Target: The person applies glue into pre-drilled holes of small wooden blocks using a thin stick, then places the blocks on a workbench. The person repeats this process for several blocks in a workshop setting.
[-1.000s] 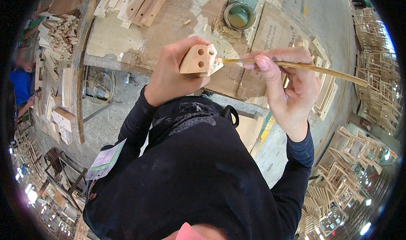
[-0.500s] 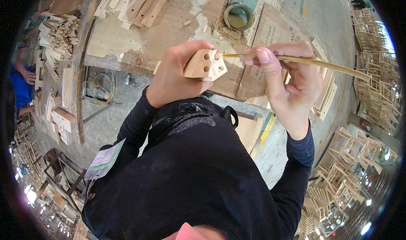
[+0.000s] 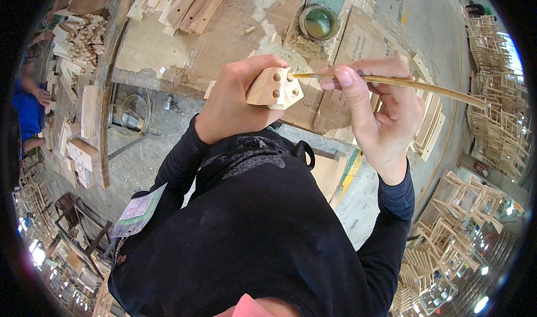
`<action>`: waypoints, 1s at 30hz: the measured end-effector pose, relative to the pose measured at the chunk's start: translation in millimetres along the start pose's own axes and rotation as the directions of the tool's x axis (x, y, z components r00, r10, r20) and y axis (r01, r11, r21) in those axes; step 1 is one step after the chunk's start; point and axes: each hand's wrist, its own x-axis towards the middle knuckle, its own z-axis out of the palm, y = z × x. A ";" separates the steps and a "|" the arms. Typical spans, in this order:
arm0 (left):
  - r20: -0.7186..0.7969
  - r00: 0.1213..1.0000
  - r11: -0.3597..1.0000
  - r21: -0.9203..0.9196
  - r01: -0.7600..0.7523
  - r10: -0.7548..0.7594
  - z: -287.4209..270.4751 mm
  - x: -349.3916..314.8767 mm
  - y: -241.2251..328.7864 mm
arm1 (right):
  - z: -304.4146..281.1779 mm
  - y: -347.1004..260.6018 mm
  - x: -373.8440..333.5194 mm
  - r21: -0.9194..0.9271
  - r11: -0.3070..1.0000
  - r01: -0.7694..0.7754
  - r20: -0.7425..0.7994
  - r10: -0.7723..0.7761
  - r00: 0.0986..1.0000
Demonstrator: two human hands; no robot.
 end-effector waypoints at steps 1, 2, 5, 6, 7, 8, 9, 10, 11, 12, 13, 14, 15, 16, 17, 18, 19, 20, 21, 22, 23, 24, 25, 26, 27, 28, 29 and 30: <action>0.006 1.000 1.000 0.005 -0.003 0.003 -0.4 0.1 0.3 | -1.6 -0.8 0.3 -0.008 1.000 0.017 0.019 -0.017 1.000; 0.011 1.000 1.000 0.010 -0.006 0.005 -1.1 0.4 1.1 | -3.2 -1.1 0.1 -0.015 0.999 0.034 0.038 -0.034 0.999; 0.002 1.000 0.999 0.034 -0.025 0.025 0.1 -0.3 -0.9 | -6.2 0.7 -5.0 -0.073 0.997 0.030 0.042 -0.027 0.999; -0.005 0.999 0.999 0.043 -0.033 0.033 0.8 -0.7 -1.7 | -5.5 -1.4 -4.7 -0.033 0.999 0.018 0.039 -0.016 0.999; 0.002 1.000 0.999 0.033 -0.015 0.015 1.0 -0.9 -1.0 | -4.2 -4.8 -3.3 0.007 1.000 0.005 0.036 -0.005 0.999; 0.010 1.000 1.000 0.022 0.002 -0.002 1.2 -1.0 0.4 | -3.8 -6.9 -2.9 0.045 0.999 -0.008 0.033 0.007 0.999; 0.019 1.000 1.000 0.011 0.019 -0.019 1.5 -1.0 1.3 | -3.2 -5.2 -3.4 0.072 0.997 -0.007 -0.004 0.008 1.000; 0.008 1.000 1.000 0.006 0.008 -0.008 2.1 -1.0 1.3 | -1.7 -1.9 -4.0 0.099 0.995 -0.005 -0.041 0.009 0.999; -0.005 1.000 1.000 0.002 -0.003 0.003 2.6 -1.2 0.8 | -0.8 0.1 -4.3 0.125 0.992 -0.001 -0.076 0.011 0.997; -0.018 1.000 1.000 -0.002 -0.015 0.014 2.9 -1.2 0.5 | -2.1 0.4 -5.0 0.107 0.994 -0.005 -0.070 0.013 0.997; -0.008 1.000 1.000 0.000 -0.014 0.014 2.9 -0.7 0.3 | -4.6 0.8 -6.3 0.089 0.996 -0.009 -0.064 0.015 0.998; 0.001 1.000 1.000 0.005 -0.013 0.013 2.5 -0.1 0.3 | -6.0 0.7 -7.2 0.073 0.997 -0.011 -0.057 0.016 0.998; 0.009 1.000 1.000 0.009 -0.012 0.012 2.2 0.3 0.5 | -7.2 -1.8 -7.6 0.094 0.995 -0.018 -0.057 0.024 0.998; 0.008 1.000 1.000 0.007 -0.006 0.006 2.0 0.5 1.1 | -9.4 -5.8 -7.3 0.115 0.993 -0.025 -0.056 0.032 0.998; 0.009 1.000 1.000 0.005 0.000 0.000 1.9 0.9 1.8 | -11.1 -8.5 -6.5 0.136 0.990 -0.033 -0.057 0.041 0.998; 0.009 1.000 1.000 0.003 0.006 -0.006 2.0 1.1 2.2 | -9.9 -10.6 -4.6 0.140 0.990 -0.020 -0.077 0.031 0.997; -0.005 1.000 1.000 -0.004 0.007 -0.007 2.8 1.3 2.6 | -6.6 -13.4 -2.5 0.143 0.990 -0.006 -0.096 0.020 0.995; -0.019 1.000 1.000 -0.011 0.007 -0.007 4.0 1.5 3.1 | -4.6 -14.6 -1.2 0.147 0.989 0.007 -0.115 0.010 0.993; -0.034 0.999 1.000 -0.018 0.008 -0.008 4.9 1.8 3.4 | -4.2 -13.2 -0.4 0.134 0.991 0.025 -0.096 -0.012 0.995; -0.029 0.999 1.000 -0.024 0.013 -0.014 5.5 1.9 3.0 | -3.3 -10.9 0.5 0.122 0.992 0.042 -0.076 -0.033 0.997; -0.021 1.000 0.999 -0.031 0.018 -0.019 6.0 2.3 2.4 | -2.8 -9.5 1.1 0.108 0.992 0.059 -0.057 -0.053 0.997; -0.014 1.000 0.999 -0.039 0.023 -0.024 6.2 2.9 2.1 | -1.8 -9.1 1.3 0.087 0.995 0.056 -0.042 -0.052 0.998; -0.015 1.000 0.999 -0.040 0.023 -0.023 6.2 3.4 2.8 | -0.4 -9.0 1.6 0.066 0.996 0.052 -0.026 -0.051 0.998; -0.017 1.000 0.999 -0.040 0.023 -0.024 6.2 3.2 3.8 | 0.8 -8.3 1.4 0.046 0.998 0.050 -0.010 -0.049 0.999; -0.018 1.000 0.999 -0.041 0.024 -0.024 6.1 3.3 4.3 | 1.3 -6.1 1.1 0.038 0.998 0.051 0.004 -0.051 0.999; -0.018 1.000 0.999 -0.030 0.012 -0.012 6.0 3.8 3.2 | 1.1 -3.1 0.7 0.029 0.998 0.053 0.018 -0.053 0.998; -0.019 1.000 1.000 -0.018 0.001 -0.001 6.1 4.3 1.3 | 0.4 -0.9 0.7 0.023 0.998 0.055 0.032 -0.055 0.998; -0.020 1.000 1.000 -0.007 -0.010 0.010 6.0 4.8 0.0 | -1.1 -0.3 0.9 0.003 0.998 0.055 0.043 -0.055 0.998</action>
